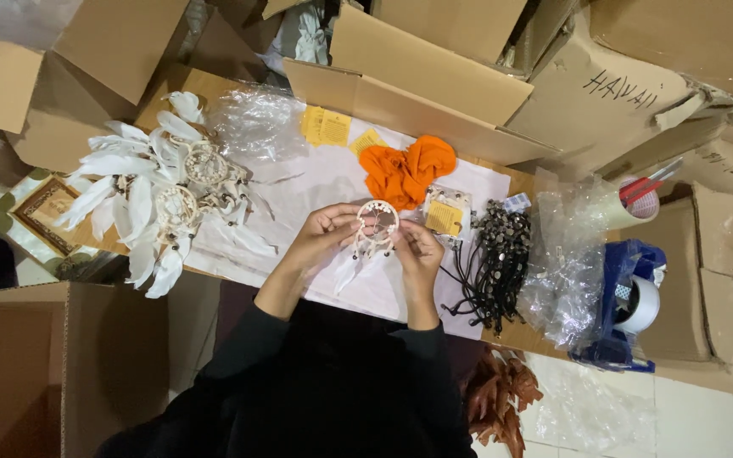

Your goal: Attaching small yellow labels or tags to white decorative craft items

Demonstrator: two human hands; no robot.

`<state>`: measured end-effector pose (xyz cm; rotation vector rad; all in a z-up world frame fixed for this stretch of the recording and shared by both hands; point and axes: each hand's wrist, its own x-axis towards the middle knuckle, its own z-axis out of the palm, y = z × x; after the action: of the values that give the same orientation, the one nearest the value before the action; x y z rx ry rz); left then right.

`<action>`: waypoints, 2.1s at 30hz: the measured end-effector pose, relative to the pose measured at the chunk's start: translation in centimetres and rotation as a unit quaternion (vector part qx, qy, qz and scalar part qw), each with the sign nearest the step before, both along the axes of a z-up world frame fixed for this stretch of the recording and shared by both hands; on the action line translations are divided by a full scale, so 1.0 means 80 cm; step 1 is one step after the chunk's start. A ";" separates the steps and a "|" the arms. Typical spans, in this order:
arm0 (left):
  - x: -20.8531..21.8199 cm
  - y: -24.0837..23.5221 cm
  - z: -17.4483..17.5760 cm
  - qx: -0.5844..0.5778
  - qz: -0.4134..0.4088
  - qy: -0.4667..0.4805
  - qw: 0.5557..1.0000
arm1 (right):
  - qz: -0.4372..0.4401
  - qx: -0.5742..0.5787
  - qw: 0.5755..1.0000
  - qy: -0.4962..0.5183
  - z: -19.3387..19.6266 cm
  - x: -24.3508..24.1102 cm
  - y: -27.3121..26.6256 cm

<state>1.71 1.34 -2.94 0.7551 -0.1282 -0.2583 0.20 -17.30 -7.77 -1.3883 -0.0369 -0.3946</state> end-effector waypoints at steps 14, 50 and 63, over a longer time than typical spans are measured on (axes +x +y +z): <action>0.006 -0.008 -0.032 0.096 0.054 -0.105 0.988 | 0.064 -0.061 0.994 -0.061 0.029 0.000 0.015; -0.002 0.000 -0.023 0.181 0.127 -0.147 0.964 | 0.061 -0.197 0.975 -0.083 0.053 -0.008 0.030; 0.002 0.006 -0.004 0.206 0.185 -0.176 0.945 | 0.043 -0.200 0.978 -0.031 0.017 -0.003 0.019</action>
<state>1.88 1.80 -3.29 1.2214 -0.2717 0.2202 -0.07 -15.75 -6.43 -1.7639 -0.2376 -0.3693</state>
